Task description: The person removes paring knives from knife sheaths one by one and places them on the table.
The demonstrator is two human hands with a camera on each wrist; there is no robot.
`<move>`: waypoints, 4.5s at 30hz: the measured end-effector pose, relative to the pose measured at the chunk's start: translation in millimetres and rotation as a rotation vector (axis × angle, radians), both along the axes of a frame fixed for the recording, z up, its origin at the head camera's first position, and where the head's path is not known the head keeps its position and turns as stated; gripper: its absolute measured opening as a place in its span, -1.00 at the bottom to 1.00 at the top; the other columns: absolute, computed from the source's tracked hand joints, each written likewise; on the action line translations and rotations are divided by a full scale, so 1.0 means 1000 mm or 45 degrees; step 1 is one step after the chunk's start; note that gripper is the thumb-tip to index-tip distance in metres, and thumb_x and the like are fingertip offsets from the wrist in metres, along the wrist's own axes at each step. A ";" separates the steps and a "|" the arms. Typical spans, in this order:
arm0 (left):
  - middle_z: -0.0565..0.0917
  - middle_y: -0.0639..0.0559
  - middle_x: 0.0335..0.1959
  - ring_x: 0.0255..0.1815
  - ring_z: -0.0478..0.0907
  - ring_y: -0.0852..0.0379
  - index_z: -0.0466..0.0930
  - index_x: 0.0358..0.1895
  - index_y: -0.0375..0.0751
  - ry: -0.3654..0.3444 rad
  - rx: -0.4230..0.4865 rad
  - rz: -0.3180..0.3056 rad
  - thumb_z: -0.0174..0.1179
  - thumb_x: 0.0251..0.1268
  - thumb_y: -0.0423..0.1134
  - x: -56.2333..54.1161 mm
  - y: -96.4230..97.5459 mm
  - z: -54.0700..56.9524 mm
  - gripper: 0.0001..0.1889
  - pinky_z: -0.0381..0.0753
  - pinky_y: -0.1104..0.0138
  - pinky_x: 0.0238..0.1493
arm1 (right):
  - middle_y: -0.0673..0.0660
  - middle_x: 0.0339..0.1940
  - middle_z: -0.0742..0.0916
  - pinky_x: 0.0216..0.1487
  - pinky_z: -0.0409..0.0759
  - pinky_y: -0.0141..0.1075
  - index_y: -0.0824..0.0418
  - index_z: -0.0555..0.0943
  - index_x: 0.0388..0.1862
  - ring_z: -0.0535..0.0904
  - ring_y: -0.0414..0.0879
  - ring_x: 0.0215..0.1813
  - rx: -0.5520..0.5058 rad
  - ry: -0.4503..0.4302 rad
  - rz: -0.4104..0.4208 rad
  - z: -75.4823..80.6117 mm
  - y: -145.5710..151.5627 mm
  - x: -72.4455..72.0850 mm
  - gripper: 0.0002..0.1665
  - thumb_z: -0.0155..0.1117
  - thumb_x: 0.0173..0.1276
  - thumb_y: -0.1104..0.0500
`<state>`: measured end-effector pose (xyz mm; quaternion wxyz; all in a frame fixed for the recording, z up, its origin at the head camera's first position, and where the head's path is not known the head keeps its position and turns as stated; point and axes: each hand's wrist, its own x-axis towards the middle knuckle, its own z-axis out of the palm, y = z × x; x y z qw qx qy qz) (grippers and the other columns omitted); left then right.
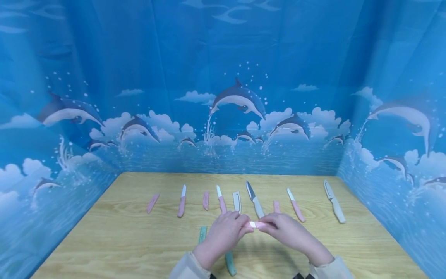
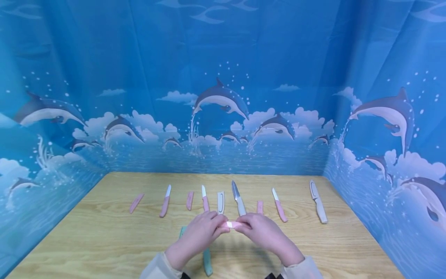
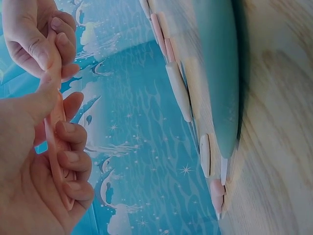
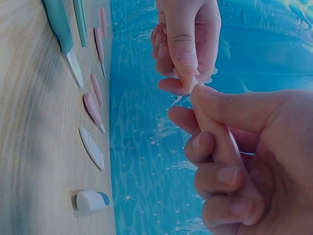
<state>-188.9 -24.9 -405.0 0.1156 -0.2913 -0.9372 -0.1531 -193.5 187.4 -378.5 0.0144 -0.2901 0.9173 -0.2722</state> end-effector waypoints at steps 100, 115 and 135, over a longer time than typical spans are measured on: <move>0.59 0.28 -0.33 -0.25 0.52 0.32 0.60 -0.11 0.08 -0.044 0.055 0.009 -0.04 0.35 0.19 0.001 -0.006 0.004 -0.64 0.57 0.32 -0.07 | -0.19 -0.36 0.77 0.36 -0.46 0.35 0.01 0.71 -0.17 0.70 -0.05 -0.11 0.039 -0.033 -0.117 0.004 0.009 0.000 -0.71 0.24 0.33 -0.12; 0.64 0.22 -0.26 -0.19 0.56 0.26 0.61 -0.07 0.09 -0.042 0.040 0.023 -0.02 0.35 0.18 -0.004 -0.006 0.002 -0.65 0.58 0.27 -0.02 | -0.16 -0.36 0.78 0.36 -0.46 0.36 0.05 0.71 -0.15 0.71 -0.10 -0.15 0.009 -0.026 -0.108 0.005 0.011 -0.001 -0.74 0.28 0.30 -0.05; 0.64 0.24 -0.29 -0.21 0.56 0.27 0.62 -0.08 0.09 -0.035 0.046 0.020 -0.01 0.35 0.16 -0.003 -0.008 0.004 -0.66 0.58 0.28 -0.05 | -0.15 -0.35 0.77 0.36 -0.40 0.37 0.06 0.70 -0.15 0.71 -0.14 -0.18 0.002 -0.025 -0.079 0.006 0.014 0.000 -0.76 0.29 0.30 -0.02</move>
